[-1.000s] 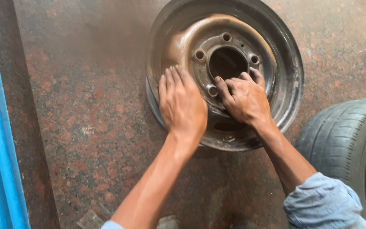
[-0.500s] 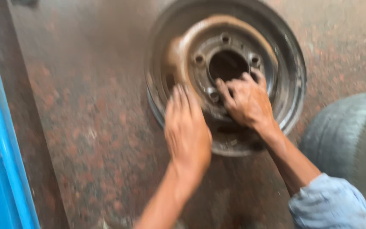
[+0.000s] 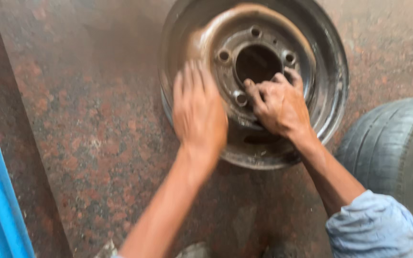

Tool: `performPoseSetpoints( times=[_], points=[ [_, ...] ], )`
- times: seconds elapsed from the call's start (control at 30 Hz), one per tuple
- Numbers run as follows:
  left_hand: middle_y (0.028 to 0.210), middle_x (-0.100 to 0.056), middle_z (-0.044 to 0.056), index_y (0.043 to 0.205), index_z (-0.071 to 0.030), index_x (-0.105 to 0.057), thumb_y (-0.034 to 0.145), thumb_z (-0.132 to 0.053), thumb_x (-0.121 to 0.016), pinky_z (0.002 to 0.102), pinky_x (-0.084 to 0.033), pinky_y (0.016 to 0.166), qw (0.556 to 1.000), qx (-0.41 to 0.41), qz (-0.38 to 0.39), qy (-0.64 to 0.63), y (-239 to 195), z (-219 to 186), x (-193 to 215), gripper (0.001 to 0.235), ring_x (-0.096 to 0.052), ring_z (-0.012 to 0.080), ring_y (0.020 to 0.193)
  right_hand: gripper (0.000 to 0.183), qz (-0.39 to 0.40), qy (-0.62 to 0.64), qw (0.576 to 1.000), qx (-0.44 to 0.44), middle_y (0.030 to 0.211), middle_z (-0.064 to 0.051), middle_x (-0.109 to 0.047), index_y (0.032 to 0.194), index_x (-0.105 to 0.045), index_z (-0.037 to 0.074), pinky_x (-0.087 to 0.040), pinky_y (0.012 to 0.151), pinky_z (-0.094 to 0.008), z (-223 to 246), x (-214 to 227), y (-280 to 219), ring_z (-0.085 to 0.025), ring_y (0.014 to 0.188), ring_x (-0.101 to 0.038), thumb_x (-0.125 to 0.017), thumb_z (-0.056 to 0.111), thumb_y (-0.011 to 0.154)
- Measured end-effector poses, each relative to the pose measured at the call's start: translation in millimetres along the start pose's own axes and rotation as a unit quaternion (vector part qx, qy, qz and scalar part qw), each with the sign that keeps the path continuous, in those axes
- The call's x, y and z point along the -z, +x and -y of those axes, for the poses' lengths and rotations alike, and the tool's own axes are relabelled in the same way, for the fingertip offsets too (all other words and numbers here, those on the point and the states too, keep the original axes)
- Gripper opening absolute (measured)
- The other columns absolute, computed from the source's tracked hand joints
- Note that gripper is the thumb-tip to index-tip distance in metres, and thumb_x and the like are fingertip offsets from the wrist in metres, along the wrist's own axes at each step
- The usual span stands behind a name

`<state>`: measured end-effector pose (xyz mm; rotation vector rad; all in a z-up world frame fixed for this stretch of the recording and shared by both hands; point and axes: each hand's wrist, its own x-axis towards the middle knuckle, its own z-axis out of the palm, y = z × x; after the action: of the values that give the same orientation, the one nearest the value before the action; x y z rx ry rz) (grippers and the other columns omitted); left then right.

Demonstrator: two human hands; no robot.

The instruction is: The person scrubs the inner surface of a metal wheel rim using a small abrasive pad. They repeatedly rub the central hub and surrounding areas with both hands, focusing on removing dirt or residue from the rim's interior.

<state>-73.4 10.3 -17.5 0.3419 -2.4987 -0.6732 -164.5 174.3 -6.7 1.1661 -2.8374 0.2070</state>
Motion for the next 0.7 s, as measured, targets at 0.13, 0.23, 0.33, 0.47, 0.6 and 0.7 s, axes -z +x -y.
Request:
performPoseSetpoints(
  times=[0.13,0.23,0.33,0.47,0.6,0.7],
  points=[
    [0.143,-0.053,0.035,0.140,0.018,-0.048,0.081,0.005,-0.058,0.047,-0.031,0.123,0.999,0.006,0.036,0.008,-17.1,-10.4,13.6,0.061,-0.050,0.0435,0.139,0.051,0.008,0.028,0.999,-0.041,0.082,-0.009,-0.076,0.082,-0.080,0.009,-0.028,0.115,-0.053,8.1,9.6,5.4,-0.030,0.093,-0.064,-0.046,0.037,0.109],
    [0.146,-0.052,0.034,0.142,0.016,-0.047,0.083,0.006,-0.056,0.046,-0.030,0.124,0.998,-0.005,0.058,0.029,-26.9,-14.9,16.6,0.061,-0.048,0.0409,0.142,0.052,0.009,0.022,0.998,-0.050,0.080,-0.009,-0.076,0.081,-0.080,0.009,-0.028,0.115,-0.052,5.5,11.7,12.8,-0.029,0.093,-0.065,-0.046,0.039,0.107],
    [0.147,-0.051,0.032,0.139,0.015,-0.049,0.071,0.006,-0.055,0.050,-0.029,0.116,0.996,-0.060,0.052,0.038,-6.2,10.9,6.9,0.069,-0.047,0.0419,0.137,0.055,0.036,0.047,0.995,-0.075,0.078,-0.008,-0.076,0.077,-0.079,0.008,-0.027,0.116,-0.052,9.4,8.6,10.6,-0.029,0.094,-0.065,-0.044,0.039,0.107],
    [0.147,-0.056,0.026,0.141,0.009,-0.050,0.082,0.008,-0.051,0.048,-0.030,0.121,0.980,-0.167,0.072,0.075,33.3,31.3,6.5,0.059,-0.051,0.0354,0.140,0.057,0.028,0.060,0.996,-0.055,0.077,-0.009,-0.075,0.084,-0.080,0.008,-0.024,0.117,-0.054,5.7,15.2,10.1,-0.029,0.094,-0.064,-0.039,0.038,0.112],
    [0.144,-0.058,0.025,0.141,0.008,-0.050,0.086,0.008,-0.049,0.046,-0.032,0.122,0.956,-0.243,0.161,0.024,-15.9,15.4,42.1,0.055,-0.056,0.0324,0.137,0.060,0.035,0.066,0.995,-0.071,0.079,-0.009,-0.075,0.081,-0.079,0.009,-0.025,0.118,-0.053,6.0,15.9,10.3,-0.028,0.092,-0.065,-0.037,0.040,0.109],
    [0.143,-0.058,0.024,0.142,0.006,-0.051,0.086,0.012,-0.047,0.043,-0.034,0.122,0.931,-0.272,0.223,0.096,20.9,35.3,40.1,0.057,-0.059,0.0277,0.130,0.060,0.043,0.064,0.994,-0.077,0.077,-0.008,-0.075,0.081,-0.080,0.010,-0.025,0.117,-0.052,-0.2,12.0,8.2,-0.027,0.091,-0.065,-0.037,0.042,0.107]
  ],
)
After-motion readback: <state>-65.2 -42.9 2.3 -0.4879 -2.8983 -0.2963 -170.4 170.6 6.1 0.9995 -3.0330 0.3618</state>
